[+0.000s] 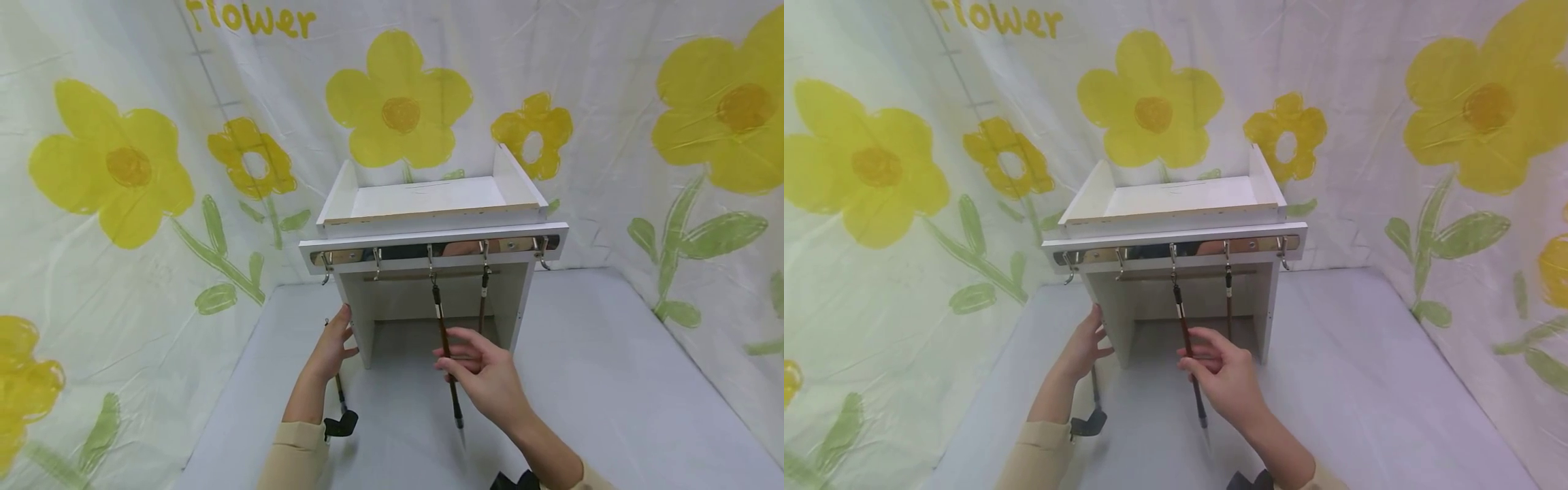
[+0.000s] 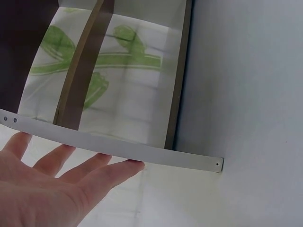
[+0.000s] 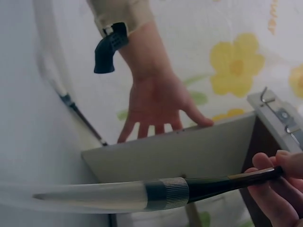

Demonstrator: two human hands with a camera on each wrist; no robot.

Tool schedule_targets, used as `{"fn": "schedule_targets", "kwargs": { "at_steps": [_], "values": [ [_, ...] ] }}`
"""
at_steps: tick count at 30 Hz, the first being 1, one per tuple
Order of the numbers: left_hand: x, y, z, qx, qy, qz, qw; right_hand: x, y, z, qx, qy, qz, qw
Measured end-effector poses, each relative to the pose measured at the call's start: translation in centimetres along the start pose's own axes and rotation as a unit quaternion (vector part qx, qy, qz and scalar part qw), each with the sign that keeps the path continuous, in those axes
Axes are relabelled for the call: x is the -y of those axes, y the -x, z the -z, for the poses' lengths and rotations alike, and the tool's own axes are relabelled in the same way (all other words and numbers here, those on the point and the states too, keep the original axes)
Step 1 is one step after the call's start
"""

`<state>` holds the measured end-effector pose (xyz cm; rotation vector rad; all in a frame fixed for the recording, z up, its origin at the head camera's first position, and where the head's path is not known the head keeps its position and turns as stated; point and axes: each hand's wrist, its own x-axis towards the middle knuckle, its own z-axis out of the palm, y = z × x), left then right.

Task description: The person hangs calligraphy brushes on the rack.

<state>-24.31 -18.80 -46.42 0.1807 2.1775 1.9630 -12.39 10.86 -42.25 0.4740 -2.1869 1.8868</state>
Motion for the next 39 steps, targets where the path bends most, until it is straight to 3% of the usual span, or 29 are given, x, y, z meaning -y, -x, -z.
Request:
{"fn": "schedule_targets", "kwargs": {
  "at_steps": [12,26,33,39],
  "values": [
    [0.0,-0.1,-0.1,-0.004,-0.008,0.008,0.9999,-1.0,-1.2,-0.6,0.003,0.004,-0.031,0.9995],
    [0.1,0.2,0.0,-0.006,-0.006,0.009,0.9999,-3.8,-2.5,-1.4,-0.043,0.085,0.031,0.9949],
    [0.2,0.2,-0.1,-0.009,-0.013,0.012,0.9998,-4.3,-2.7,-1.6,-0.063,0.119,0.031,0.9904],
    [0.3,-0.1,0.0,-0.008,-0.018,0.006,0.9998,-4.6,-2.6,-1.0,-0.090,0.141,0.079,0.9828]
  ]
}}
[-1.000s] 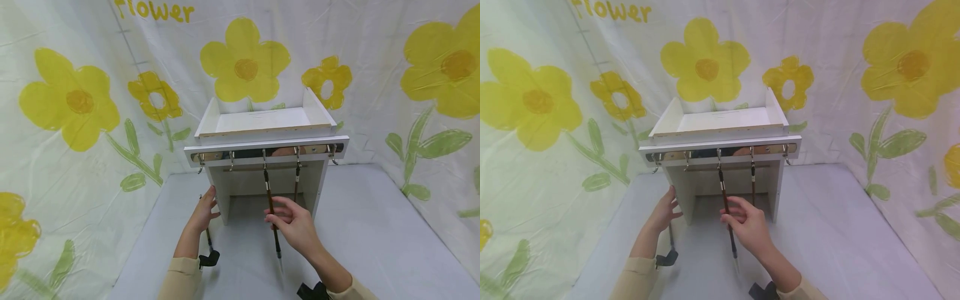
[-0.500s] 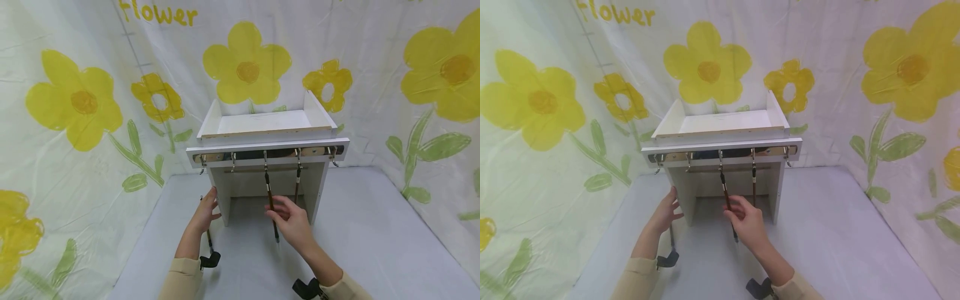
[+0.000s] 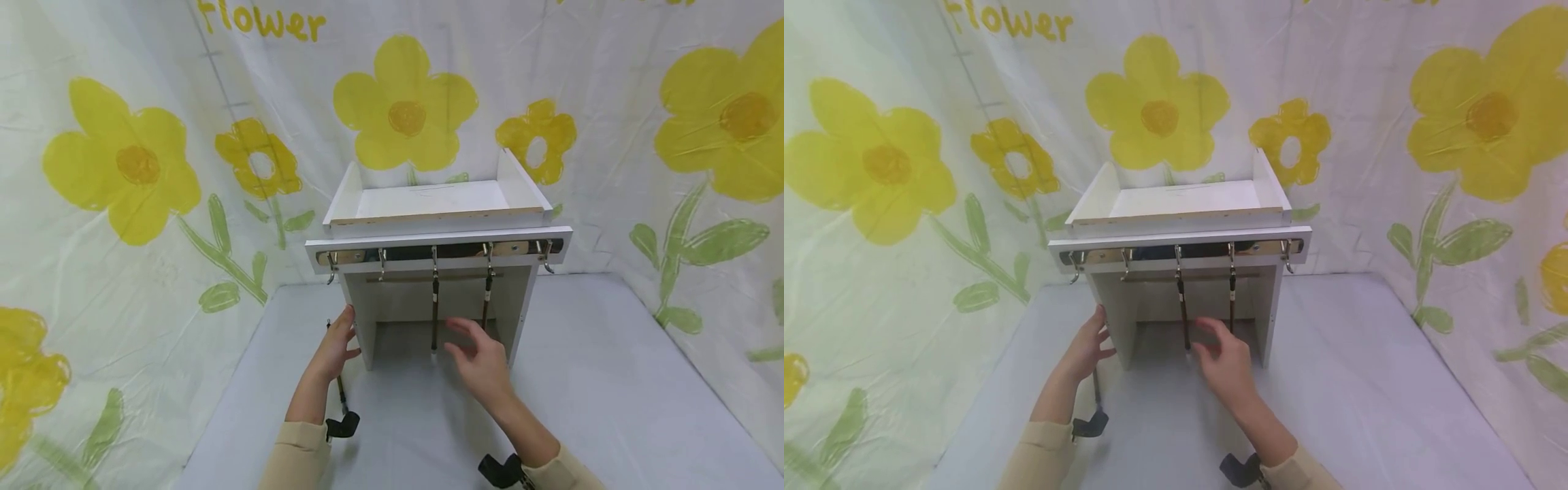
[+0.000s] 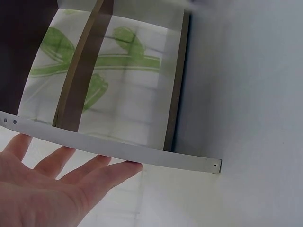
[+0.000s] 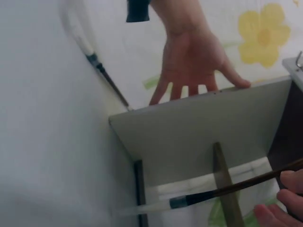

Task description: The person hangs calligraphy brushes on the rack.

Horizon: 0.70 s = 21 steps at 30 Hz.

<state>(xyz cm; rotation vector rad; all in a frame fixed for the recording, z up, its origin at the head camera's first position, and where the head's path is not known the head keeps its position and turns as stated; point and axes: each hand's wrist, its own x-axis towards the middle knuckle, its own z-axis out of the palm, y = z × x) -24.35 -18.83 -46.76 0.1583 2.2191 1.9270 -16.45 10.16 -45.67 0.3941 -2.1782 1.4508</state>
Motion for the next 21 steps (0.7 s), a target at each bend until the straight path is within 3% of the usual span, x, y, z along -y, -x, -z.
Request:
{"fn": "schedule_targets", "kwargs": {
  "at_steps": [6,9,15,21],
  "values": [
    [0.0,0.1,0.0,-0.004,0.004,0.000,1.0000,1.4,0.5,2.2,0.005,-0.008,-0.008,0.9999],
    [0.0,0.1,0.1,-0.002,0.005,0.002,1.0000,1.9,0.6,3.9,-0.001,-0.025,0.017,0.9995],
    [-0.1,-0.1,0.2,-0.003,0.009,0.000,1.0000,1.7,-0.1,7.2,-0.057,-0.034,0.076,0.9948],
    [-0.1,0.1,0.1,0.005,0.010,0.004,0.9999,0.5,-0.9,9.4,-0.125,-0.019,0.063,0.9900]
  ]
}}
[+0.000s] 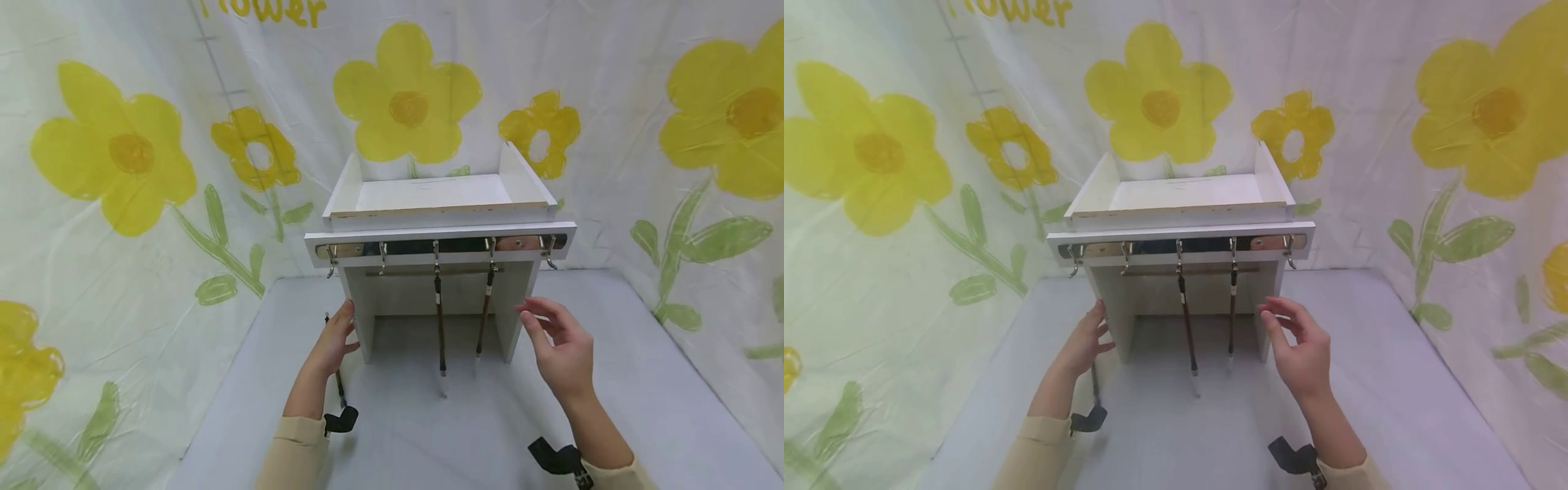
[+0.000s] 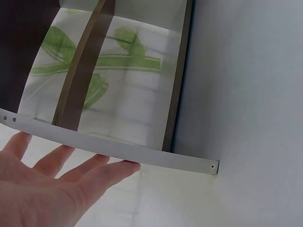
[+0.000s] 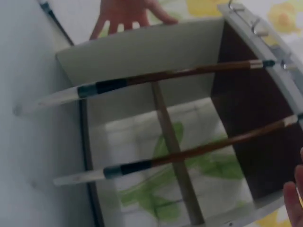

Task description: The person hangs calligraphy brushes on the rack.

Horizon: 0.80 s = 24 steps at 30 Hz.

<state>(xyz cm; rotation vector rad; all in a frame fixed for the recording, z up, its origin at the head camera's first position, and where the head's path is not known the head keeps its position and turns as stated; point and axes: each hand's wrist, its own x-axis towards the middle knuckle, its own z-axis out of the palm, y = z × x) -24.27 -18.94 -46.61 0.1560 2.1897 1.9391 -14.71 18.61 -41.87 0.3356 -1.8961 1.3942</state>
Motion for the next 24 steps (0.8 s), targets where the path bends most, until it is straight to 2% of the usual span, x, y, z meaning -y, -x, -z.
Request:
{"fn": "schedule_targets", "kwargs": {
  "at_steps": [5,8,11,13,19,22,24],
  "values": [
    [0.2,0.0,0.1,0.001,-0.001,-0.005,1.0000,-2.0,-0.9,0.4,-0.061,-0.016,-0.042,0.9971],
    [0.3,-0.1,0.2,0.002,-0.001,-0.006,1.0000,-3.3,-1.1,0.4,-0.075,-0.028,-0.061,0.9949],
    [0.3,-0.1,0.1,0.004,0.000,-0.006,1.0000,-4.6,-1.2,0.4,-0.052,-0.033,-0.093,0.9937],
    [0.2,-0.1,0.1,0.003,0.002,-0.005,1.0000,-5.3,-1.4,0.4,-0.027,-0.051,-0.129,0.9900],
    [0.0,-0.1,0.1,0.002,0.007,0.002,1.0000,-6.6,-1.7,0.5,0.051,-0.078,-0.233,0.9681],
    [-0.1,0.0,0.0,0.001,0.007,0.007,1.0000,-7.1,-1.6,0.4,0.064,-0.078,-0.262,0.9598],
    [-0.1,0.0,0.0,-0.002,0.006,0.008,0.9999,-7.3,-1.5,0.2,0.067,-0.073,-0.269,0.9579]
  ]
}}
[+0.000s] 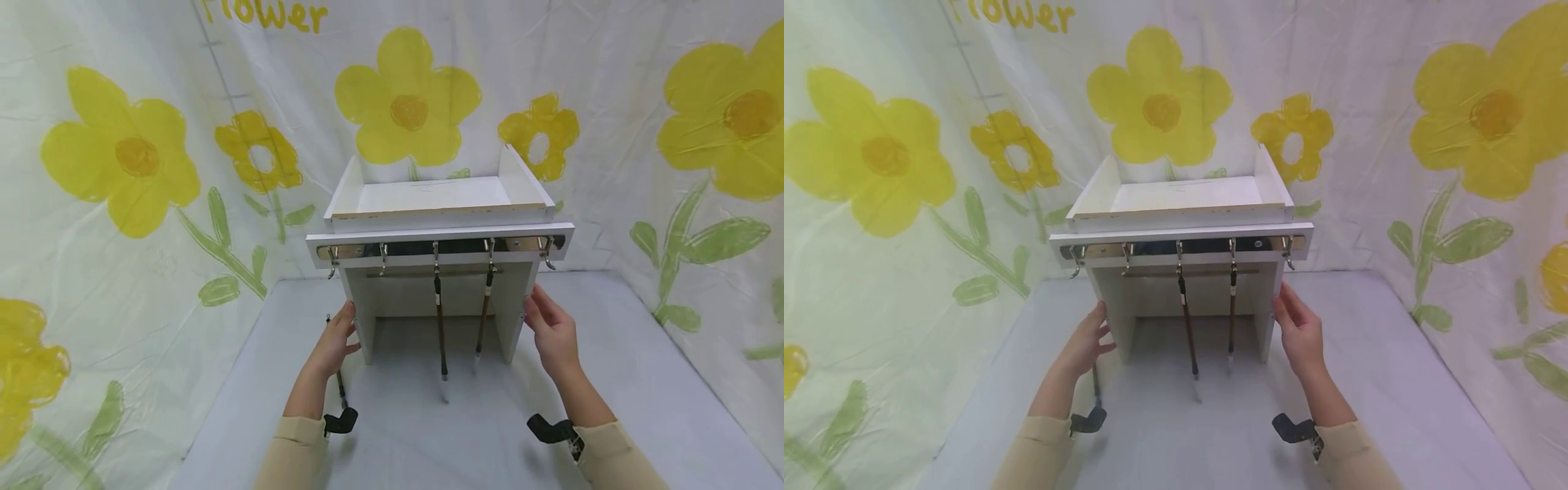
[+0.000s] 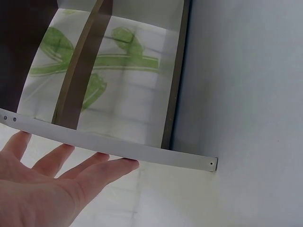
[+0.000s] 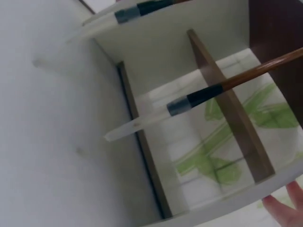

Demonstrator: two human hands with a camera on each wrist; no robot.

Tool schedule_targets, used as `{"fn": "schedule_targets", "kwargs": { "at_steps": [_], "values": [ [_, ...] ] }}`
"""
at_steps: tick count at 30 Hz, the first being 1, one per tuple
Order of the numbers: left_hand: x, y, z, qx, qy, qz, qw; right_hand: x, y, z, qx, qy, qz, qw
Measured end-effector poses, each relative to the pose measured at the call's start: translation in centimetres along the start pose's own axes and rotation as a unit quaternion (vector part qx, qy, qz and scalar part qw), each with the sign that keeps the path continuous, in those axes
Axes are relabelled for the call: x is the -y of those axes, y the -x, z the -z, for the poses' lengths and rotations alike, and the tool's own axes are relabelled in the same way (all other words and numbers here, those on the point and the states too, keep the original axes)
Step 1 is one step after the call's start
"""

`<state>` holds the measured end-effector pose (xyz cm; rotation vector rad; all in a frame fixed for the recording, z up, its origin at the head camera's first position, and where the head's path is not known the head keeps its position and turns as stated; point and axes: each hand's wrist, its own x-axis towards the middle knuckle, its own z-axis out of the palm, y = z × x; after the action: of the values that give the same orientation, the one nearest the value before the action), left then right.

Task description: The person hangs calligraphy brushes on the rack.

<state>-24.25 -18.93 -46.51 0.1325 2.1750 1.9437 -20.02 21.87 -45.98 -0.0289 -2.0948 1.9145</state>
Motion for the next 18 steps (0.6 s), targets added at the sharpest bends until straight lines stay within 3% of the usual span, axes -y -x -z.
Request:
{"fn": "schedule_targets", "kwargs": {
  "at_steps": [13,18],
  "values": [
    [1.0,0.3,0.2,-0.017,-0.005,-0.016,0.9997,-1.3,0.1,-0.5,-0.013,0.018,0.003,0.9997],
    [1.3,0.9,0.7,-0.025,-0.030,-0.025,0.9989,-1.3,0.1,-0.4,-0.026,0.025,0.001,0.9994]
  ]
}}
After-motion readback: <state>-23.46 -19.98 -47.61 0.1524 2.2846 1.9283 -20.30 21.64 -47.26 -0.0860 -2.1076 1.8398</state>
